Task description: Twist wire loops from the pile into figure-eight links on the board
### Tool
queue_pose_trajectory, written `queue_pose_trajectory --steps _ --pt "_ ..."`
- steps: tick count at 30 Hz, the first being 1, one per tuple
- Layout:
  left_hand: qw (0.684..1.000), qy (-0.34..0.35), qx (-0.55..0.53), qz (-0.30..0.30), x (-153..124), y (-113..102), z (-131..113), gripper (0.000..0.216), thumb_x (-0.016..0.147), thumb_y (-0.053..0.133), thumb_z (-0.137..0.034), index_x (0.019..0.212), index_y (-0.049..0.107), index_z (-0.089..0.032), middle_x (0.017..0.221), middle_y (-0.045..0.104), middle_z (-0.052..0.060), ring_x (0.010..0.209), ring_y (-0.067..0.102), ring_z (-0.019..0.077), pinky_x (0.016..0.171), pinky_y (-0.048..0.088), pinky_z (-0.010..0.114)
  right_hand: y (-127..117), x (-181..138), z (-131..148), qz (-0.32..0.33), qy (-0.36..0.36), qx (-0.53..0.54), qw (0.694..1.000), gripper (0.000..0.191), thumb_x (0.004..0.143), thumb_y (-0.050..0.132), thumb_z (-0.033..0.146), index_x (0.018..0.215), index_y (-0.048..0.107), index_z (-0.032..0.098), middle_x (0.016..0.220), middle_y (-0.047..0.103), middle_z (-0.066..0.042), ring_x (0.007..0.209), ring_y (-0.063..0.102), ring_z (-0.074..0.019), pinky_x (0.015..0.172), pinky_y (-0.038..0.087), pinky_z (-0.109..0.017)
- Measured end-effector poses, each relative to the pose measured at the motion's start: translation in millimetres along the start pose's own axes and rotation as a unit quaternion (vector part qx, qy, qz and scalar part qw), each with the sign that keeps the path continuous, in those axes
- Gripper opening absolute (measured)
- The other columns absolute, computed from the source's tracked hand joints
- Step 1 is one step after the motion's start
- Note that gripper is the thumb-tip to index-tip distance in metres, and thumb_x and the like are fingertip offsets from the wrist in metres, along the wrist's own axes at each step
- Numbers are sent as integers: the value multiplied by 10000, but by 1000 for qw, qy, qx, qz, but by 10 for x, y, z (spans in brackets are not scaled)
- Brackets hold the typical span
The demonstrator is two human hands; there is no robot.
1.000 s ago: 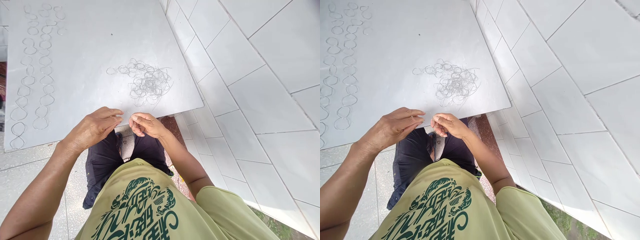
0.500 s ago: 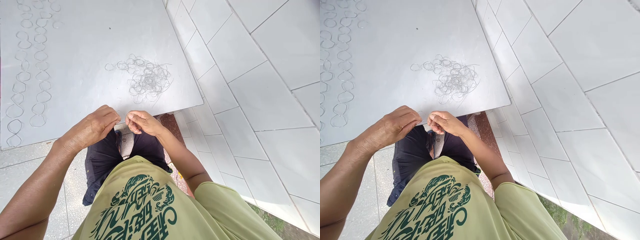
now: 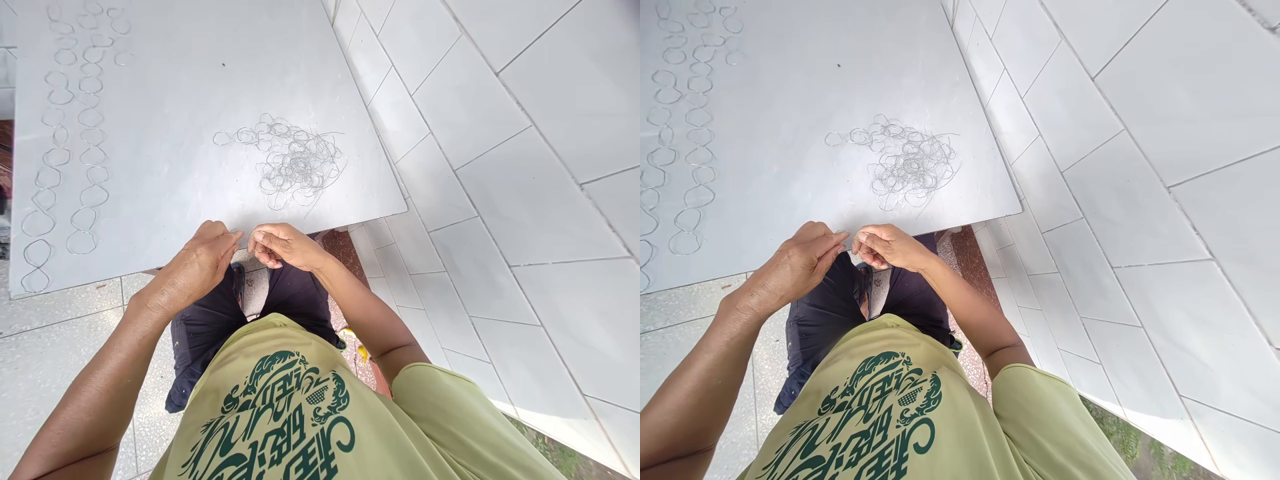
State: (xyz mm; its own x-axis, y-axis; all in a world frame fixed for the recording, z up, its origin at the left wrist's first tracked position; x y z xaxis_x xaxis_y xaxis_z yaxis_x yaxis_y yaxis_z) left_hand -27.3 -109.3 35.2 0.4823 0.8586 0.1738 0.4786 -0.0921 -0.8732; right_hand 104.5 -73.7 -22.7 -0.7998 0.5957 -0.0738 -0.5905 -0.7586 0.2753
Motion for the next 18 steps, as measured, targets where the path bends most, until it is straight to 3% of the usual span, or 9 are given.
queue_pose_trajectory --steps 8,18 --pt "1000 -15 6 -26 -12 20 -89 318 1089 429 -259 1294 660 -182 946 626 99 974 580 285 882 534 435 -23 10 -27 6 19 -2 1000 473 1085 566 596 1000 633 135 701 523 34 556 436 -76 505 336 -194" --pt "998 -39 -8 -41 -33 45 -66 328 1070 448 -224 1328 635 -147 984 668 114 1028 628 299 918 559 448 -17 39 -59 4 32 5 999 468 1072 587 597 992 627 138 705 502 39 562 409 -76 511 320 -203"
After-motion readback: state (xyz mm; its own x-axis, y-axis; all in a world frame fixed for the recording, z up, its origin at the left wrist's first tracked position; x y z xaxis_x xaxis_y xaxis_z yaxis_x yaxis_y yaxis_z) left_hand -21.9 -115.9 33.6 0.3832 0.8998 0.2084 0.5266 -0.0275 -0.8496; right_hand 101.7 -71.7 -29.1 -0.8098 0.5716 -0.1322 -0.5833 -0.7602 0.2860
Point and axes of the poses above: each hand's wrist, its own x-axis towards the middle knuckle, its own y-axis out of the palm, z = x × y, the point moved 8 cm from there along x, towards the middle knuckle
